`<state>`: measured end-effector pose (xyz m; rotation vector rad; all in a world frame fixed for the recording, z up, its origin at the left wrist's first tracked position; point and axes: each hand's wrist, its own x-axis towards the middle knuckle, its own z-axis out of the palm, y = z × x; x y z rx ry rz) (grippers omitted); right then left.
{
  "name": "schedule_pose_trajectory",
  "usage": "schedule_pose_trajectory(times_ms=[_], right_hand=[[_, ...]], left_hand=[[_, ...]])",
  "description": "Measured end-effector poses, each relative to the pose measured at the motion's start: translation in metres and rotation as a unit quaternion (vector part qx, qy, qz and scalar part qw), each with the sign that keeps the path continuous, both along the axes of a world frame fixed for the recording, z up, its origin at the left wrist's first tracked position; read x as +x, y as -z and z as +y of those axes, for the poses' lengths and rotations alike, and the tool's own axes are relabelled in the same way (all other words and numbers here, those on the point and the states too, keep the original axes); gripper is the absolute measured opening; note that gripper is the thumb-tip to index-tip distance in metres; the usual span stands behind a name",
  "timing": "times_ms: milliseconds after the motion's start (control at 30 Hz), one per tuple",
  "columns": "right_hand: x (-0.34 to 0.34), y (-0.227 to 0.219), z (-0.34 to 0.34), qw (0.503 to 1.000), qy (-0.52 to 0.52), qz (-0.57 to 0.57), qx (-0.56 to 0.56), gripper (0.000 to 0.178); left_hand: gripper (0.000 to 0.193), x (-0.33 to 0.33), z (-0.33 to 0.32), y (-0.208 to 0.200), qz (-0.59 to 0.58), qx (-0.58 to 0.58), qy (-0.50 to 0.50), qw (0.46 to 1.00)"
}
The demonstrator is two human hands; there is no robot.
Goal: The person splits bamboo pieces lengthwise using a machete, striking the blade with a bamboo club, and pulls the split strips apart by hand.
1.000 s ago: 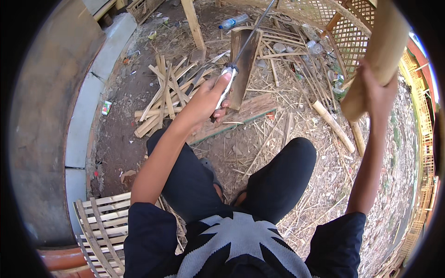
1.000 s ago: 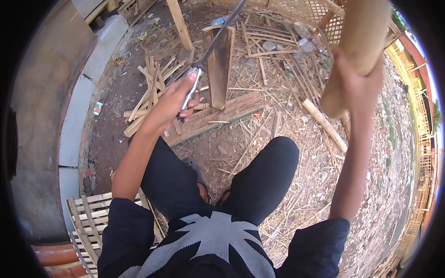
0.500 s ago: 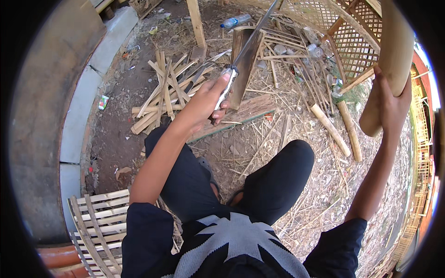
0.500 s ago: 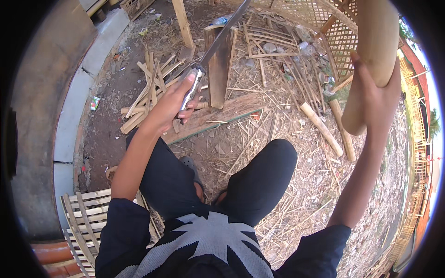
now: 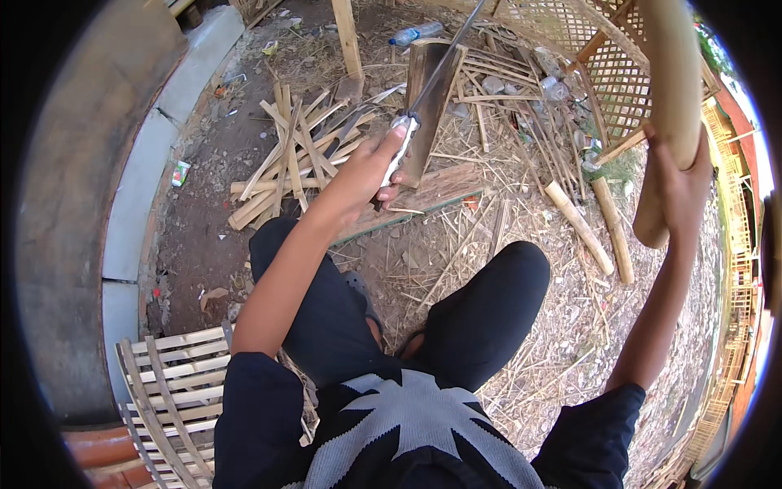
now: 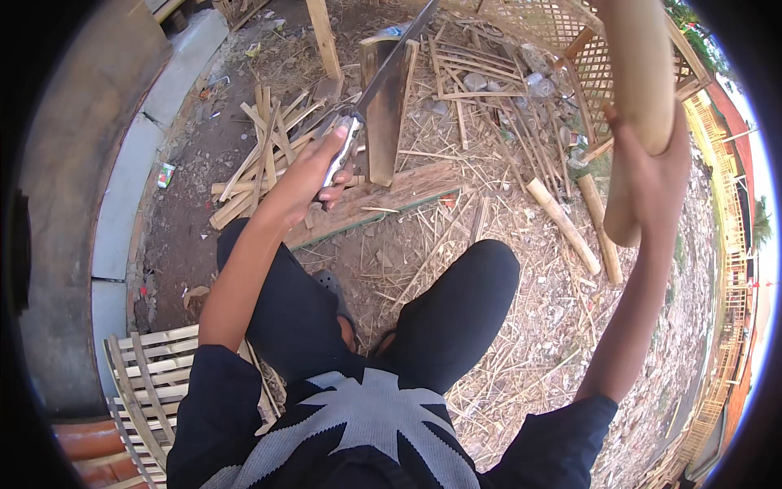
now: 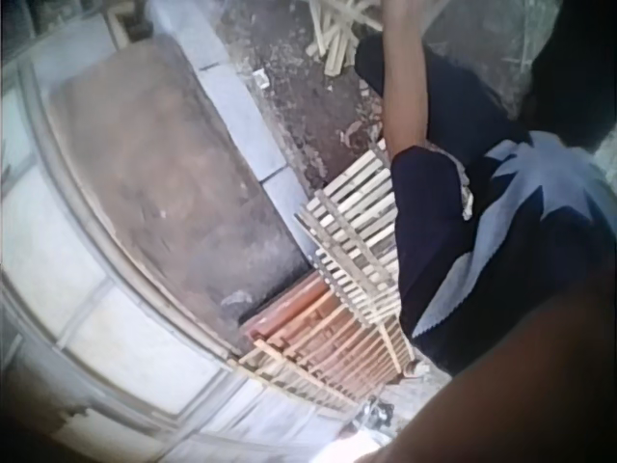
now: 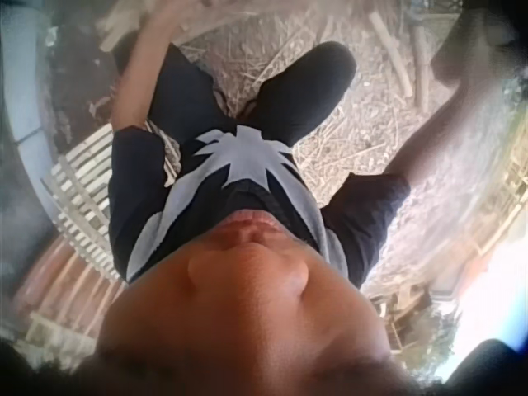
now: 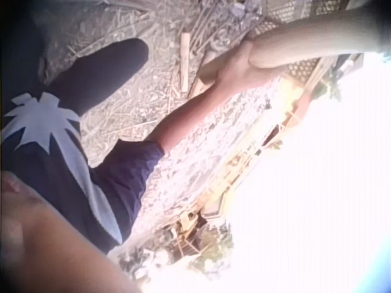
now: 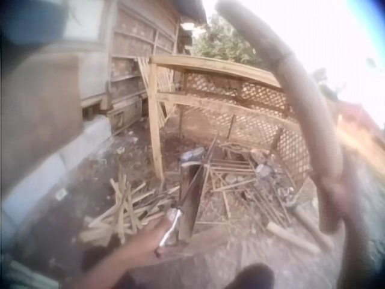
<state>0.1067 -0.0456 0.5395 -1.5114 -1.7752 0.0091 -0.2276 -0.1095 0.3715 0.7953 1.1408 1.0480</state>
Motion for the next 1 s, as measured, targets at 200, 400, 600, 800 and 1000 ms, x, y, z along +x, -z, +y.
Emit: schedule_pose_trajectory(times_ms=[200,400,600,800,1000], right_hand=[[-0.011,0.083,0.012,0.996,-0.085,0.028,0.004,0.074],[0.001,0.077,-0.022,0.984,-0.031,-0.068,-0.161,0.074],[0.004,0.012,0.007,1.000,-0.019,0.022,-0.001,0.067],[0.017,0.149,-0.001,0.986,-0.099,-0.068,-0.113,0.073],[0.013,0.093,0.000,0.989,-0.032,-0.036,-0.137,0.064]], left_hand=[[0.044,0.009,-0.007,-0.006,-0.004,0.008,0.000,1.000],[0.044,0.016,-0.026,0.012,-0.017,-0.005,0.006,1.000],[0.049,0.018,-0.018,0.026,-0.028,-0.002,-0.005,1.000],[0.042,0.020,-0.015,0.036,-0.007,0.022,0.009,1.000],[0.047,0.032,-0.013,0.054,-0.020,0.001,-0.025,0.999]])
